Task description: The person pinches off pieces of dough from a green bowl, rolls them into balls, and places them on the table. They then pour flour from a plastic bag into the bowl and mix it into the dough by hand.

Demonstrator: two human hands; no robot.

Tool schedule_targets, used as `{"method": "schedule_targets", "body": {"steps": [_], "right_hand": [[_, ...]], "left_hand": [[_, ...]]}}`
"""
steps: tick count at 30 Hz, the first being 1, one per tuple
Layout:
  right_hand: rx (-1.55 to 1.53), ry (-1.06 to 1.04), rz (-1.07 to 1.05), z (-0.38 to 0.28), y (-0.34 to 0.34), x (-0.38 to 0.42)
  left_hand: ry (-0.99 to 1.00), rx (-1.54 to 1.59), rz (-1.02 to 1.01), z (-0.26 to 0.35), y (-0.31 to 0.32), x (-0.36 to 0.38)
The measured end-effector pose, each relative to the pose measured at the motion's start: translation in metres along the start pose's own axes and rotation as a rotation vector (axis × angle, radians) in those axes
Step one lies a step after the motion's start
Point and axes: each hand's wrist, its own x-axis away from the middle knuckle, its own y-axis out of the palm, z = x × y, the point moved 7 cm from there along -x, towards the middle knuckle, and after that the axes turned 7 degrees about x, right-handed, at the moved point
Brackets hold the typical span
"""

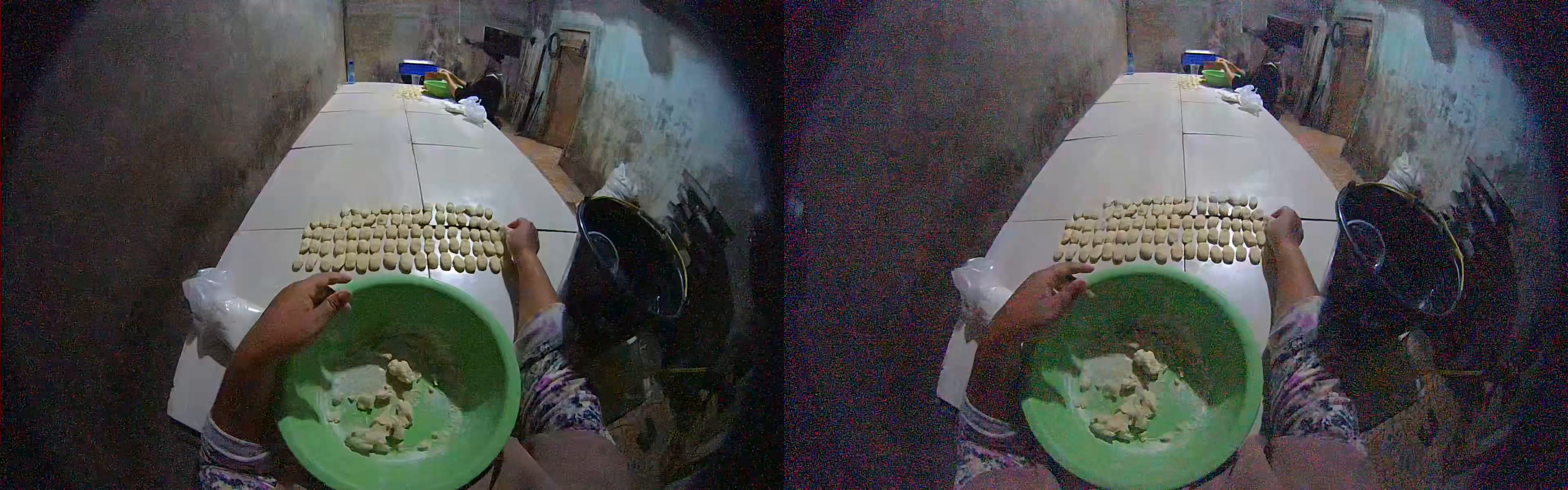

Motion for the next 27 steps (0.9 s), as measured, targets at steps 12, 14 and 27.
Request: {"method": "schedule_targets", "body": {"steps": [12, 14, 27], "right_hand": [[0.108, -0.153, -0.097, -0.015, -0.013, 0.015], [0.201, -0.227, -0.187, -0.016, -0.004, 0.018], [-0.162, -1.028, -0.533, -0.233, -0.148, 0.199]], "left_hand": [[-0.013, -0.017, -0.017, 0.010, 0.002, 0.006], [0.016, -0.015, -0.007, 0.010, 0.004, 0.007], [0.166, -0.169, 0.004, 0.002, 0.008, 0.000]]}}
